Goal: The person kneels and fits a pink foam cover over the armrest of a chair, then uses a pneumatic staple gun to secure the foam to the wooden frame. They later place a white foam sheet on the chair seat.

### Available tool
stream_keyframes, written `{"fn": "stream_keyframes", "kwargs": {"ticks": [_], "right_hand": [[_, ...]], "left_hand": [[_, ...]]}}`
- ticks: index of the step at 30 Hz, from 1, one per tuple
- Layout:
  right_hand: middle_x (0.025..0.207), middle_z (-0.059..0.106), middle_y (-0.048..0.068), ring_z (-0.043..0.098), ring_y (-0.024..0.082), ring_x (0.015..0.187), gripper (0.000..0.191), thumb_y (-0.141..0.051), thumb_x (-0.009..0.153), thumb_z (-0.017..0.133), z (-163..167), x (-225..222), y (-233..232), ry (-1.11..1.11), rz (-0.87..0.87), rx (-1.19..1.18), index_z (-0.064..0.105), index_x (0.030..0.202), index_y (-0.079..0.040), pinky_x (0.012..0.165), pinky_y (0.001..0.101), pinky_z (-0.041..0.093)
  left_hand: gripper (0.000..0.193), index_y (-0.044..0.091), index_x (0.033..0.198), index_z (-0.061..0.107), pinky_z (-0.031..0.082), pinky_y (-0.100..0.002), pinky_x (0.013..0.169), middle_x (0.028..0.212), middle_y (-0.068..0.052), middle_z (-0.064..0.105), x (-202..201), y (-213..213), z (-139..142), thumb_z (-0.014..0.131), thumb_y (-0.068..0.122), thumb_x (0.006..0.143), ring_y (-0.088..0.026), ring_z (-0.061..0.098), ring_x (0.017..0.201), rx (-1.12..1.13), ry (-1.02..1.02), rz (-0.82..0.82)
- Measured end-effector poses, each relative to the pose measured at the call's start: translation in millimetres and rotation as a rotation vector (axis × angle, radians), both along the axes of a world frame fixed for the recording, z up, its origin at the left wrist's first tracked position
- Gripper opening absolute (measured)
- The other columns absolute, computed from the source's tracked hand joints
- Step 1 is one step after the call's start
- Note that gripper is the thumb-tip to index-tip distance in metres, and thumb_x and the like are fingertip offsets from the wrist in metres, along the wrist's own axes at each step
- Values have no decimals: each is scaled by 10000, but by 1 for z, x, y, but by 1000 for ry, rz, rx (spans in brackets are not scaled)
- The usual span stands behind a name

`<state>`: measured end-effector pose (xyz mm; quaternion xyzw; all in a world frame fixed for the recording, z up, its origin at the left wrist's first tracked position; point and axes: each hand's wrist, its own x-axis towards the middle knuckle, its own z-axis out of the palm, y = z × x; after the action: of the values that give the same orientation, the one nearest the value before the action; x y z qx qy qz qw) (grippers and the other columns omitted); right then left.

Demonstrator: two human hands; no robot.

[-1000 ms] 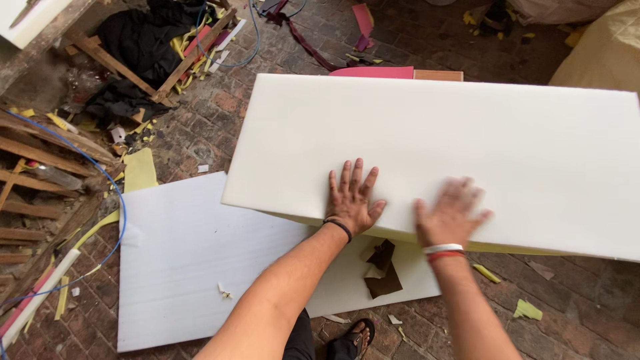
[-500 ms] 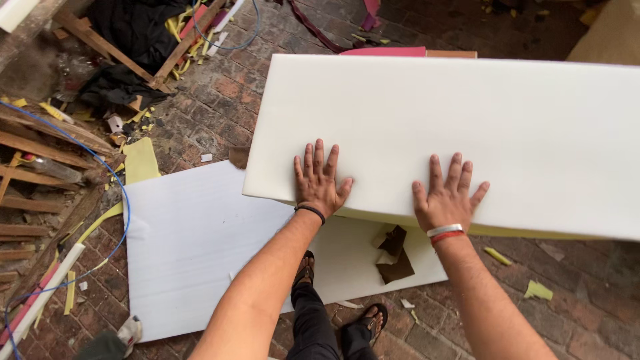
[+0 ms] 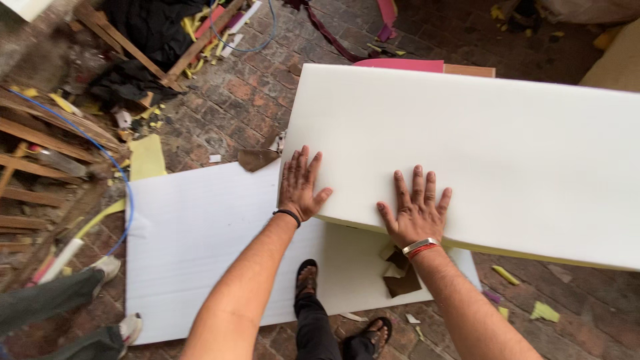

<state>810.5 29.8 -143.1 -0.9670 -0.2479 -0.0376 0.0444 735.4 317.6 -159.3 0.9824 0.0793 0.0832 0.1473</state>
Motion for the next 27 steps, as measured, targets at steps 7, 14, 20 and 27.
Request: {"fn": "stream_keyframes", "kwargs": {"ticks": [7,14,20,27], "right_hand": [[1715,65,87,13,297,1569,816,-779,941,202,5,13,1,2,40,76,180,1620,-327,1218,570,-93],[1711,72,70,1,284,1574,829,-788,915,232,4,1,3,62,-23,68,205,1613,-339,1231,577,-80],[1703,88,120,23,394,1544,836,-759,947,308,-1,-10,99,42,-66,11,206,1622,-277,1153,681,-12],[1702,117,38,61,319,1562,795,-737,924,322,23,22,148,122,-176,-6,222,1611,-350,1191,673,-10]], "left_hand": [[866,228,1645,181,69,-526,1281,1719,-171,79,31,15,39,477,679,968,-358,101,1594,66,181,-40],[905,239,1638,97,67,-499,1244,1699,-185,22,51,12,17,478,658,932,-353,63,1563,-43,214,-18],[916,217,1626,157,78,-538,1250,1687,-201,66,32,0,8,564,604,903,-385,78,1560,-155,114,-67],[737,154,1547,432,196,-500,1246,1645,-186,344,-10,117,42,655,344,871,-386,253,1541,-450,175,-329]]}}
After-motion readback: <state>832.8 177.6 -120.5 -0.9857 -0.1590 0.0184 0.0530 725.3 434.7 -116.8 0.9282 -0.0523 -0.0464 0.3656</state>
